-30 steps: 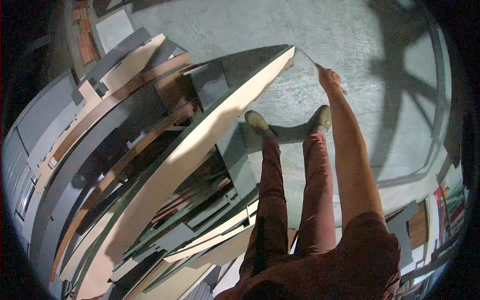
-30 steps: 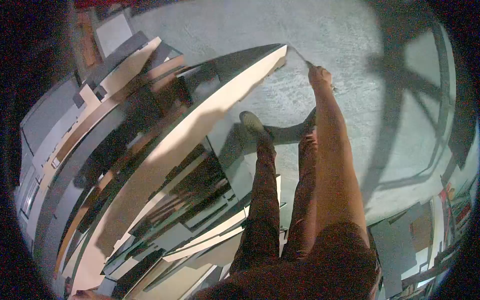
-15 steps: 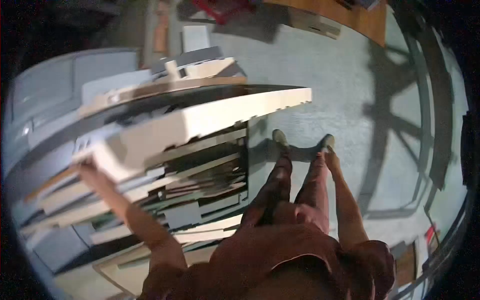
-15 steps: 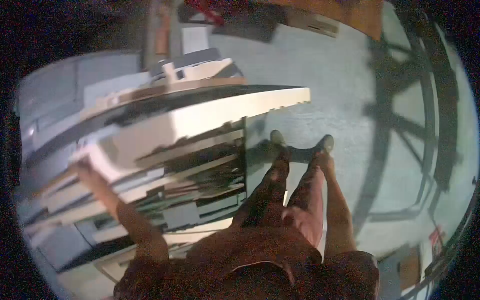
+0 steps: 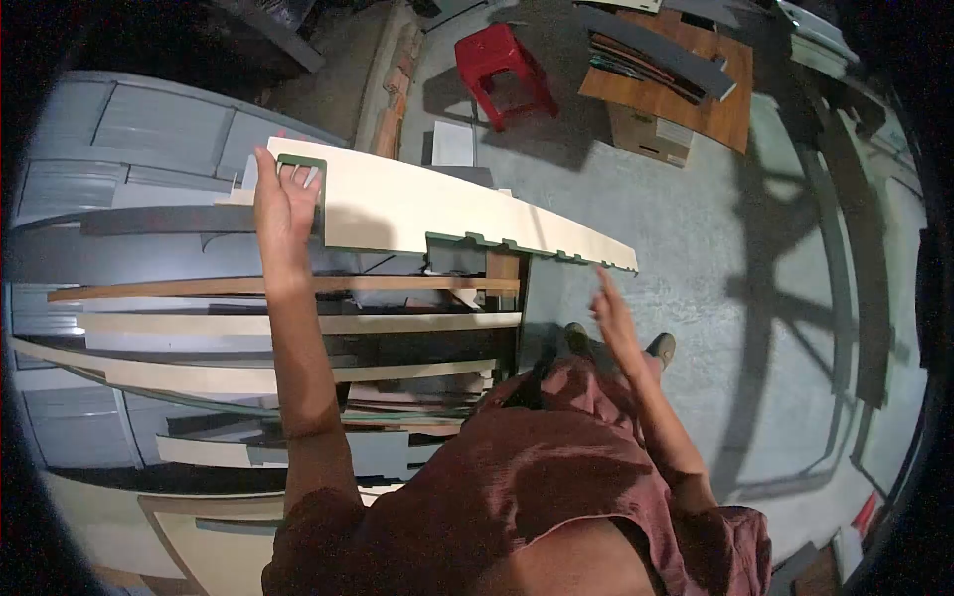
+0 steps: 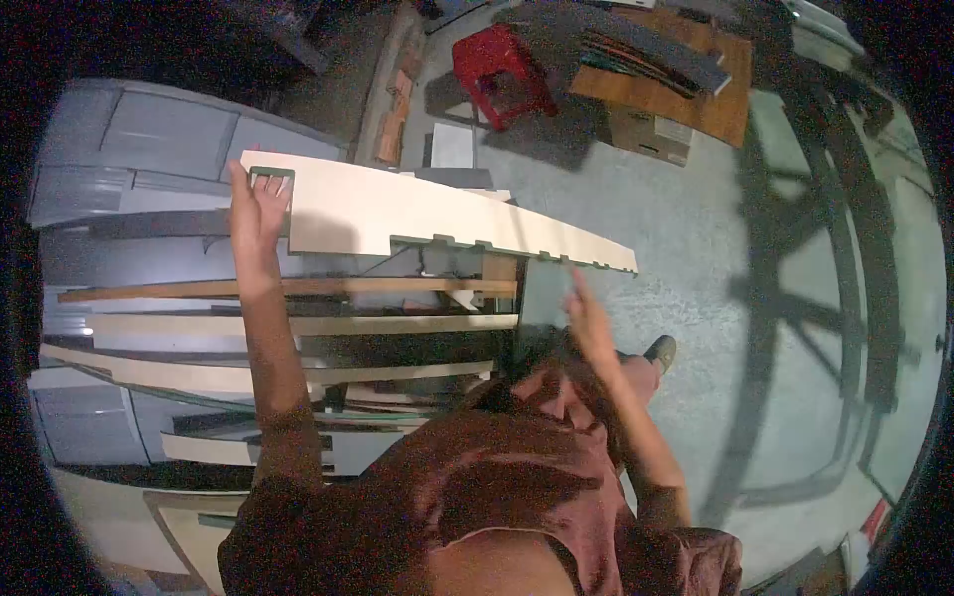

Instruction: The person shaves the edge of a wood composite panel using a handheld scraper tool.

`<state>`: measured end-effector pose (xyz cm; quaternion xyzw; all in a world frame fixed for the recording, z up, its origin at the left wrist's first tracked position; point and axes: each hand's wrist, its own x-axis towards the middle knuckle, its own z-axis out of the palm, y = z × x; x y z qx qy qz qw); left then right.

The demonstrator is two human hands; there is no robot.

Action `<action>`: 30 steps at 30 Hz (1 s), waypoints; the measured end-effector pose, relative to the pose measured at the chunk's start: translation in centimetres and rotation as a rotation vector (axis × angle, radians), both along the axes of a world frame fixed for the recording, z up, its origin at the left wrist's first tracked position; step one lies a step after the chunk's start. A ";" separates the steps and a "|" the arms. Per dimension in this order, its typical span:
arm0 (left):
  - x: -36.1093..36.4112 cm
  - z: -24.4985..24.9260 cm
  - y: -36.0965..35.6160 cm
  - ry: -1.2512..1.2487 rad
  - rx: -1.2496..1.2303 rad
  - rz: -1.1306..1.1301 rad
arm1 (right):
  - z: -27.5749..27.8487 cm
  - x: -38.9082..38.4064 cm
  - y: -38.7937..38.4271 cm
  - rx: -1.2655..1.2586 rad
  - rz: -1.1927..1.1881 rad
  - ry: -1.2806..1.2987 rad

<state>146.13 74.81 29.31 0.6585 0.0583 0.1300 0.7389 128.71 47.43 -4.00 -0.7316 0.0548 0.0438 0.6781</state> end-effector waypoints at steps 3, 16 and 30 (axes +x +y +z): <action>-0.1 -0.2 -0.9 -0.071 0.005 -0.058 | 10.8 1.6 4.9 0.066 0.127 -0.338; 1.6 0.0 -4.8 -0.337 0.149 -0.169 | 6.4 -1.7 8.5 -0.102 -0.090 -0.139; 1.4 0.2 -4.7 -0.365 0.267 -0.184 | 0.3 -1.6 8.9 -0.313 -0.206 -0.009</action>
